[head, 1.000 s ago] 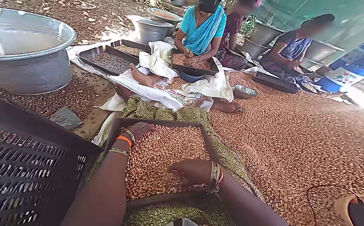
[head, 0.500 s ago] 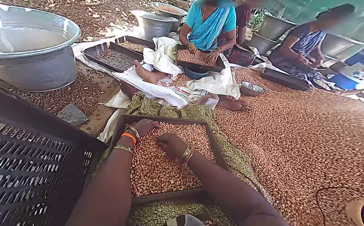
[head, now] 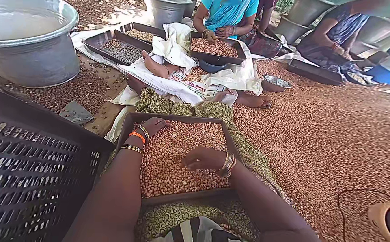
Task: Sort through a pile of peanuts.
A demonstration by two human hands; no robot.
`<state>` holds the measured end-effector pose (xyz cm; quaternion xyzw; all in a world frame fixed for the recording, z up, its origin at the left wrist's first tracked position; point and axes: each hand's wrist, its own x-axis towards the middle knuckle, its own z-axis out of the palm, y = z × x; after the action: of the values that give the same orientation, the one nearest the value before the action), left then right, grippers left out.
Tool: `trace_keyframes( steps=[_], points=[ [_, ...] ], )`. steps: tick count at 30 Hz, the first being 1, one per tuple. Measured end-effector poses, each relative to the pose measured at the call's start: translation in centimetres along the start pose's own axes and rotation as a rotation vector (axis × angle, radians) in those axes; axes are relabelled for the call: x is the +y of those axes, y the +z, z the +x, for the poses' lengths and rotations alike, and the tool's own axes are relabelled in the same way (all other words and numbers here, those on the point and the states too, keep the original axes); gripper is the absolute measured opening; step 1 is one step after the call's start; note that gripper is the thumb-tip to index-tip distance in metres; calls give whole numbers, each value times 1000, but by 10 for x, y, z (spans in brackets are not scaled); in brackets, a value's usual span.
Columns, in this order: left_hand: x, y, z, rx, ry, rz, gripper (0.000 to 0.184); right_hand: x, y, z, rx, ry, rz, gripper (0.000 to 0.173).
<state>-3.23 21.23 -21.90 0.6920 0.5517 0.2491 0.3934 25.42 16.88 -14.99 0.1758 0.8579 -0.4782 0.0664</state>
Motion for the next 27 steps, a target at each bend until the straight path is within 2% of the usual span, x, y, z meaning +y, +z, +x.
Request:
trace_keyframes(
  steps=[4,9,12,14,16,18,20,23,25,27],
  points=[
    [-2,-1,-2,6,-10,5,46,12,21,39,154,158,-251,38],
    [6,-1,-4,6,-26,6,46,26,1,29,353,435,-362,50],
    [12,-2,-7,2,-46,-4,45,25,-21,-6,512,469,-370,38],
    [12,-2,-6,-7,-37,-1,45,23,-38,-32,523,597,-398,33],
    [15,-4,-6,-22,-60,-7,44,20,-48,-47,466,808,-393,43],
    [14,-4,-3,-30,-75,-16,43,27,-46,-56,373,927,-398,54],
    [10,-3,0,-42,-70,-14,44,34,-36,-59,236,934,-424,67],
    [13,-4,-4,-43,-70,-13,44,22,-20,-51,3,912,-441,80],
    [19,-6,-6,-55,-75,-8,44,10,-7,-41,-113,886,-427,81],
    [18,-6,-6,-60,-86,-12,46,-4,6,-27,-145,845,-403,80]
  ],
)
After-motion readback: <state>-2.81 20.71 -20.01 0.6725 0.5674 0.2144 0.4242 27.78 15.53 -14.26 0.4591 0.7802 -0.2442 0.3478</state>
